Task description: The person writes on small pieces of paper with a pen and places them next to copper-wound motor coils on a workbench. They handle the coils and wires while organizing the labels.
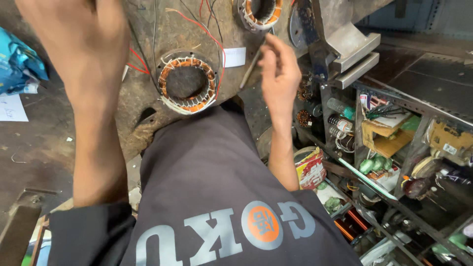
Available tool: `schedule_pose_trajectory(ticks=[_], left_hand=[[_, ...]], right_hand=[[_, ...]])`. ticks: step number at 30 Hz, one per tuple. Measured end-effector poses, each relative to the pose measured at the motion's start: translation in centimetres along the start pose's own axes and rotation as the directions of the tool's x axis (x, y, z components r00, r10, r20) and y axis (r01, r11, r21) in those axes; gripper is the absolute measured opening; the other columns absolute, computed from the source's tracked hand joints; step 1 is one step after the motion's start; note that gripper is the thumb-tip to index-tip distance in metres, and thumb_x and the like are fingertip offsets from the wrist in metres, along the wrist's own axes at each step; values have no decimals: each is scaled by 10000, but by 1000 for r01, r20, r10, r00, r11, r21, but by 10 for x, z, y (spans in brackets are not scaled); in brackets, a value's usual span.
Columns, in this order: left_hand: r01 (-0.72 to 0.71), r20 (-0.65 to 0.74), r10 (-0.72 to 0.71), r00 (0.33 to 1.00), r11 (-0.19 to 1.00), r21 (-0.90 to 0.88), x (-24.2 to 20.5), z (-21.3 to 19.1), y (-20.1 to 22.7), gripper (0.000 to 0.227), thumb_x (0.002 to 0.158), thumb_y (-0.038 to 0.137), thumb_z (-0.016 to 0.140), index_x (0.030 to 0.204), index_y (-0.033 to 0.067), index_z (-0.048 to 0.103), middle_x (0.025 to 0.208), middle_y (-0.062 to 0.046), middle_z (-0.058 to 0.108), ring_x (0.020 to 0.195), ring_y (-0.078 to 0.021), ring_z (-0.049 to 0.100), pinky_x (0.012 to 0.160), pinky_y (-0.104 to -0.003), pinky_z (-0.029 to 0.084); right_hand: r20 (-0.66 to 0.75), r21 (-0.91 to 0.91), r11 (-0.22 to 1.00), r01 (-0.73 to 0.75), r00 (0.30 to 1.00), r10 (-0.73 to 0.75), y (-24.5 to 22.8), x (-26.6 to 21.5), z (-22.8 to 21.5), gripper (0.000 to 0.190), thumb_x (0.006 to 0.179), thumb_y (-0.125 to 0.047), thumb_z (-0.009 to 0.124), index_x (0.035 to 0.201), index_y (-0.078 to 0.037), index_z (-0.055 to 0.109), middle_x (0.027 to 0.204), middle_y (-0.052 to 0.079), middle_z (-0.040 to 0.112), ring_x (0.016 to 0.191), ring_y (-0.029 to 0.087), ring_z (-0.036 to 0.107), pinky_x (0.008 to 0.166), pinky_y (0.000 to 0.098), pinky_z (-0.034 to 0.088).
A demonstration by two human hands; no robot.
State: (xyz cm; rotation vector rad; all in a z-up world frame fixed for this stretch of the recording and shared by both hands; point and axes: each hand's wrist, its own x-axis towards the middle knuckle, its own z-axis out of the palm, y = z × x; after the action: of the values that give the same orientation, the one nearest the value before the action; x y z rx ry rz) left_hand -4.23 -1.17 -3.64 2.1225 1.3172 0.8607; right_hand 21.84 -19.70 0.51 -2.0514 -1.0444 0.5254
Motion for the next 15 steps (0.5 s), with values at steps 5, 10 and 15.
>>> schedule_pose_trajectory(ticks=[5, 10, 15], left_hand=[[3, 52, -6, 999, 999, 44, -40, -26, 34, 429, 1098, 174, 580, 1464, 24, 415, 1501, -209, 360, 1328, -362, 432, 1103, -459, 370], [-84, -17, 95, 995, 938, 337, -63, -42, 73, 606, 1093, 249, 586, 1599, 75, 303, 1614, -196, 257, 1473, -413, 273, 1244, -502, 288], [-334, 131, 344, 930, 938, -99, -71, -20, 107, 334, 1062, 128, 690, 1378, 37, 632, 1327, -160, 626, 1307, -329, 553, 1147, -488, 387]], right_hand=[[93, -246, 963, 113, 991, -93, 14, -9, -2, 317, 991, -103, 728, 1297, -87, 649, 1140, 99, 651, 858, 187, 672, 730, 310, 551], [17, -430, 886, 173, 983, -184, 19, -20, 20, 383, 996, -129, 760, 1344, -90, 604, 1121, 106, 600, 898, 236, 639, 781, 340, 537], [18, -274, 962, 2, 1000, 3, 41, -18, 16, 353, 997, -70, 682, 1343, -85, 614, 1051, 81, 603, 807, 171, 629, 694, 299, 537]])
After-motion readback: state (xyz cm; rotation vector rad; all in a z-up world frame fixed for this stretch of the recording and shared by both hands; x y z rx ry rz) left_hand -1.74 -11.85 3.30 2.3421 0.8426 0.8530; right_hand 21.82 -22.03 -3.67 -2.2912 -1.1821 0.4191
